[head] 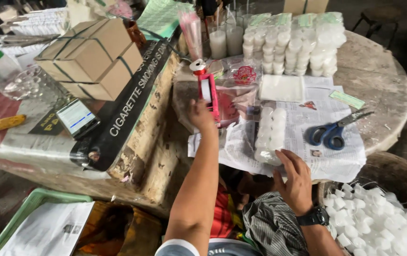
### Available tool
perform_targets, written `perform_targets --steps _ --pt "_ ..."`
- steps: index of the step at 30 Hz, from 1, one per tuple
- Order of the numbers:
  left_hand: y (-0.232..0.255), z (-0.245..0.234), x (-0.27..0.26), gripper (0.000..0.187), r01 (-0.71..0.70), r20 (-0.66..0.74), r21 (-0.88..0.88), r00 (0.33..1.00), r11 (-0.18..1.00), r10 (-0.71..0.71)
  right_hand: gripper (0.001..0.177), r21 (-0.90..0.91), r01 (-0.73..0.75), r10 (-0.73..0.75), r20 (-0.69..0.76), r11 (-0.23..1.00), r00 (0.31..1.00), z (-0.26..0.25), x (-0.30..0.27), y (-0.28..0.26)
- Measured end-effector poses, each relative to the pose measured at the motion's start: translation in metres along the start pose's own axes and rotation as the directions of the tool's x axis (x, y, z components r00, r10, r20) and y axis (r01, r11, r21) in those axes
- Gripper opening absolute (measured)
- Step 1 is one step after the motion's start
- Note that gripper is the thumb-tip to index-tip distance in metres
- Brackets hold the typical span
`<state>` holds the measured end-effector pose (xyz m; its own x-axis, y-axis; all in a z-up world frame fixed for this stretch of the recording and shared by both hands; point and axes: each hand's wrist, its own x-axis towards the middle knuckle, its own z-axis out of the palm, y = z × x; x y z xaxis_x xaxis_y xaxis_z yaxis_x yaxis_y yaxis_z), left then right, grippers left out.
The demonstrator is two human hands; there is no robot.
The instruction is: Packaging small white candles into plastic sleeves and sealing them with tape
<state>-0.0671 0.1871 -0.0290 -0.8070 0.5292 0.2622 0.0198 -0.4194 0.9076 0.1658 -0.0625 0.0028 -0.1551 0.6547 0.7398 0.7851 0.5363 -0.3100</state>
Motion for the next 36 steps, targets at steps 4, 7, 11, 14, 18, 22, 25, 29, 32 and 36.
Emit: perform_targets --steps 4,7,11,14,18,22,25,29,32,36 --pt "0.072 -0.03 -0.026 0.039 0.422 0.121 -0.514 0.897 0.747 -0.424 0.042 -0.004 -0.006 0.005 -0.019 1.0 1.0 0.001 -0.002 0.001" --pt "0.056 -0.039 -0.026 0.016 0.263 0.19 -0.37 0.96 0.891 -0.205 0.045 -0.044 -0.018 0.017 -0.033 0.999 0.999 0.003 0.0 -0.001" --pt "0.02 -0.052 -0.035 0.03 0.084 0.195 0.009 0.977 0.996 -0.084 0.044 -0.079 -0.048 0.044 -0.05 0.996 0.998 0.009 -0.007 0.003" --pt "0.0 -0.053 -0.036 0.032 -0.088 0.181 0.152 0.982 0.984 0.06 0.048 -0.09 -0.08 0.075 -0.061 0.993 0.995 0.014 -0.007 0.007" --pt "0.029 -0.057 -0.044 0.027 -0.216 0.232 0.273 0.96 0.937 0.154 0.045 -0.107 -0.091 0.084 -0.068 0.99 0.994 0.016 -0.008 0.008" --pt "0.024 -0.079 -0.005 0.016 -0.325 0.364 0.547 0.922 0.771 0.131 0.038 -0.114 -0.12 0.115 -0.045 0.986 0.992 0.014 -0.003 0.01" --pt "0.065 -0.107 -0.004 0.018 -0.186 0.653 0.214 0.757 0.959 0.001 0.031 -0.047 -0.126 0.123 -0.055 0.991 0.991 0.011 0.001 0.012" --pt "0.09 -0.099 -0.049 0.016 -0.29 0.85 0.122 0.524 0.949 0.05 0.028 0.001 -0.145 0.145 -0.06 0.989 0.988 0.012 0.002 0.012" --pt "0.118 -0.072 -0.093 0.012 -0.295 0.958 -0.09 0.237 0.951 0.164 0.028 0.021 -0.148 0.149 -0.067 0.989 0.987 0.009 -0.001 0.009" --pt "0.142 -0.041 -0.115 0.01 -0.519 0.996 -0.073 -0.08 0.852 0.036 0.026 0.071 -0.137 0.144 -0.107 0.988 0.984 0.004 0.006 0.003"
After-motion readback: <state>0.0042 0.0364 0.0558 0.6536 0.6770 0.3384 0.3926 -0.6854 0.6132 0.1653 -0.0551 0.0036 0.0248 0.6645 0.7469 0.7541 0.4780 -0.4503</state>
